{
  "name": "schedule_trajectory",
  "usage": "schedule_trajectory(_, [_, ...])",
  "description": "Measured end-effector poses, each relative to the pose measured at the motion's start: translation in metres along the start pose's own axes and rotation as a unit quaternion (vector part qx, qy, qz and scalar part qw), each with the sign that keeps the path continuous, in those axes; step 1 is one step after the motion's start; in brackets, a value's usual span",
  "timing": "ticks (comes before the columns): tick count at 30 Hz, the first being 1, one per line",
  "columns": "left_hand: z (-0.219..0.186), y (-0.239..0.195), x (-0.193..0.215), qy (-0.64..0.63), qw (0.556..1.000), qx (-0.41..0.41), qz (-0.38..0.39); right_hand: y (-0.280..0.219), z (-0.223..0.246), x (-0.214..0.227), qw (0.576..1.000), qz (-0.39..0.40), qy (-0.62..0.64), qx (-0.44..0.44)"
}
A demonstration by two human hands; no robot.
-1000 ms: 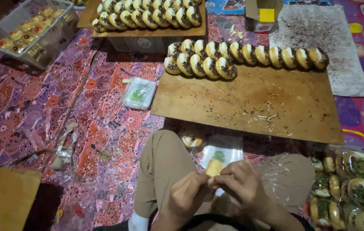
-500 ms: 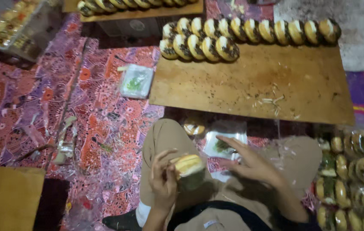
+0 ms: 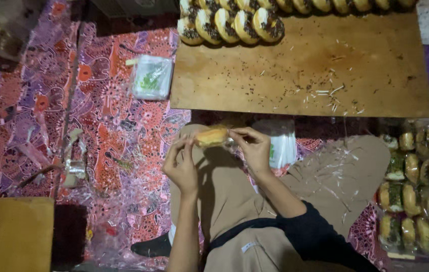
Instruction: The person sits on the floor and repeatedly picks up ring-shaped pastries from a wooden board, places them into clear plastic bags, and sets the filled bags into a nearby tray. The person handles the pastries and bags by hand throughout the clip.
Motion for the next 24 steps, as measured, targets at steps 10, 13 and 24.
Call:
schedule_trajectory(10, [0.117, -0.117, 0.007, -0.126, 0.943, 0.303, 0.044, -0.019, -0.145, 0.045, 0.974, 0.055, 0.098, -0.195])
schedule_trajectory(13, [0.146, -0.090, -0.023, -0.137, 0.949, 0.269, 0.090, 0.008, -0.146, 0.034, 0.974, 0.071, 0.090, -0.195])
schedule_trajectory(24, [0.162, -0.008, -0.132, 0.161, 0.936, -0.191, 0.249, 0.042, -0.181, 0.051, 0.998, -0.040, -0.025, -0.050])
Point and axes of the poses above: each hand's wrist, its own y-axis towards the middle knuckle, its own x-axis out of the back of the hand, z = x × y, the point moved 5 cm from there along y, towards the middle knuckle, and after that the axes turned 2 degrees about -x, right-handed, at the moved point
